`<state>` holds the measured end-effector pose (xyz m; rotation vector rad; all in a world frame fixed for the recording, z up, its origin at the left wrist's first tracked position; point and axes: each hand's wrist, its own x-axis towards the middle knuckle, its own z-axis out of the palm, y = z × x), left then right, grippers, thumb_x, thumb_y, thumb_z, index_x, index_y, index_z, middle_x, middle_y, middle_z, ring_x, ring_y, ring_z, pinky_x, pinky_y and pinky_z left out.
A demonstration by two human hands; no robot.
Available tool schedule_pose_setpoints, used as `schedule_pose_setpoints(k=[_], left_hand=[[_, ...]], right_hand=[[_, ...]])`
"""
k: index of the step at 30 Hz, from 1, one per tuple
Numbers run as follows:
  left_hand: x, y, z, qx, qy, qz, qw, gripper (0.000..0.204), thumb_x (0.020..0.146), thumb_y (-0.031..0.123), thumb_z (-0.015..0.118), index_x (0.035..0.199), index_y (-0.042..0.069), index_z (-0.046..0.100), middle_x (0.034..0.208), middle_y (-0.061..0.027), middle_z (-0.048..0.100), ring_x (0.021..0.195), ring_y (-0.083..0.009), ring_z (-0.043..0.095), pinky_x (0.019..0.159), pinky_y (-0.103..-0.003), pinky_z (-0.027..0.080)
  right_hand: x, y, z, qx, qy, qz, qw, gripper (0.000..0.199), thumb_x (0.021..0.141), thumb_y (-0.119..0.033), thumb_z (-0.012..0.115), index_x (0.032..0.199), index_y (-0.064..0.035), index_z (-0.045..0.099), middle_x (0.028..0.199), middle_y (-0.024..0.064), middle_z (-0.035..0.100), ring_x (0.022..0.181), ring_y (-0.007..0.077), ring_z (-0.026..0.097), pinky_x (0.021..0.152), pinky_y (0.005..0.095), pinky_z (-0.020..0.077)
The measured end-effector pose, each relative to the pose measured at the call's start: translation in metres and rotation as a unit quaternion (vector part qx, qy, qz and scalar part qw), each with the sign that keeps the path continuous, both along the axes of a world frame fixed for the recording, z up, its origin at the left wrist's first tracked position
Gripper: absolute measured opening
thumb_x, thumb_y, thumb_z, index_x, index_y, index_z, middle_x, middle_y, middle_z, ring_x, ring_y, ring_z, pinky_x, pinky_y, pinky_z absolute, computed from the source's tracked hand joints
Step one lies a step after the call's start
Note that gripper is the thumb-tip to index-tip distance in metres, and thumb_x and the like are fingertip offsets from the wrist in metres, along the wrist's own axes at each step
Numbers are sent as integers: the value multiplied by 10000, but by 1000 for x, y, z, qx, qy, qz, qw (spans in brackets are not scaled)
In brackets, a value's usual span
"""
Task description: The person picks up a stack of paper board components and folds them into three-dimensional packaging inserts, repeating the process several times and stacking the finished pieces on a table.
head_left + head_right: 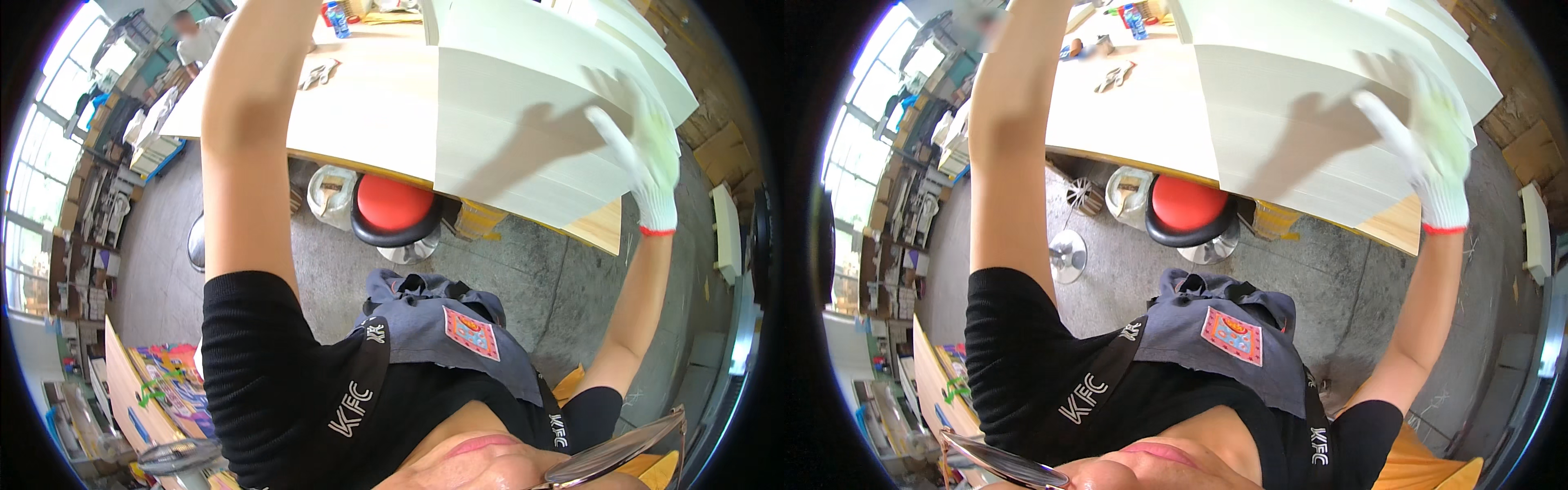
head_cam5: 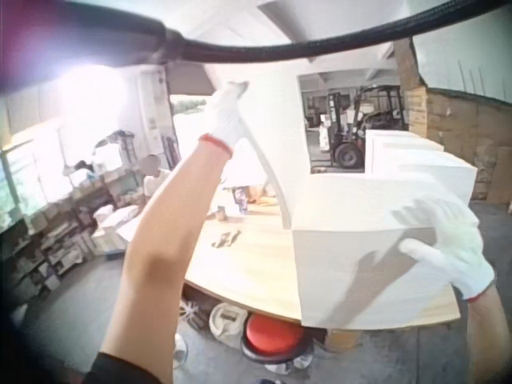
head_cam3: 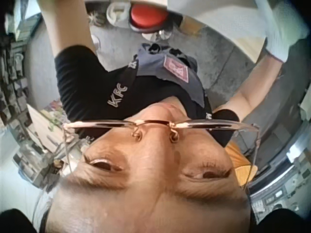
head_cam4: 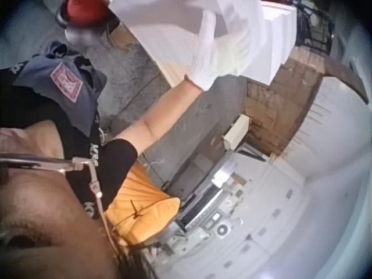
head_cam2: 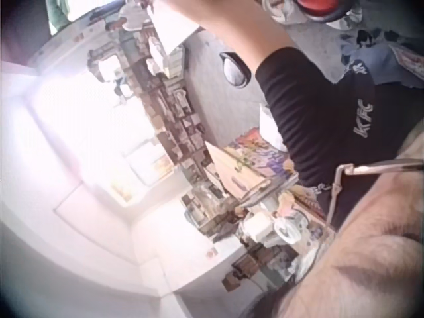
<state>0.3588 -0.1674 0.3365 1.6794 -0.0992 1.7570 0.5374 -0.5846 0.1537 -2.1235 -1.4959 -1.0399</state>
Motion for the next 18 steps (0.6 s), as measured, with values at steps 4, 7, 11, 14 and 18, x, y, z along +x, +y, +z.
schedule_pose_setpoints(k=[4, 7, 11, 14, 18], left_hand=[[-32, -9, -40, -191, -20, -267, 944, 380, 979, 223, 567, 1265, -24, 603, 1208, -166, 671, 1092, -271, 646, 983, -396, 527], [-40, 14, -71, -204, -42, -277, 938, 413, 999, 250, 540, 1313, -16, 578, 1246, -185, 660, 1120, -307, 646, 1004, -412, 524], [-48, 18, -114, -263, -117, -300, 910, 448, 1017, 273, 525, 1367, -6, 535, 1305, -191, 629, 1175, -339, 617, 1039, -445, 504], [-59, 7, -132, -334, -141, -295, 884, 459, 1019, 269, 526, 1399, 12, 508, 1383, -186, 581, 1229, -357, 573, 1067, -478, 475], [-55, 72, -177, -291, -197, -332, 876, 455, 1013, 280, 549, 1402, 49, 506, 1396, -169, 563, 1237, -345, 552, 1081, -486, 460]], right_hand=[[-72, 81, 13, -38, 43, 66, 996, 849, 887, -706, 582, 1450, -72, 519, 1414, 188, 578, 1353, 338, 511, 1149, 446, 360], [-92, 134, -10, -40, -35, 62, 997, 835, 878, -668, 611, 1446, -64, 511, 1430, 177, 564, 1357, 333, 503, 1144, 451, 367], [-101, 158, -19, -57, -30, 53, 996, 788, 851, -571, 696, 1424, -60, 523, 1421, 156, 571, 1351, 311, 508, 1137, 452, 375], [-104, 156, -18, -42, -37, 54, 997, 767, 821, -517, 761, 1404, -64, 553, 1393, 144, 601, 1320, 292, 543, 1119, 431, 402], [-102, 154, -15, -56, -45, 41, 997, 805, 813, -565, 761, 1413, -67, 559, 1390, 140, 609, 1306, 287, 559, 1108, 405, 421]])
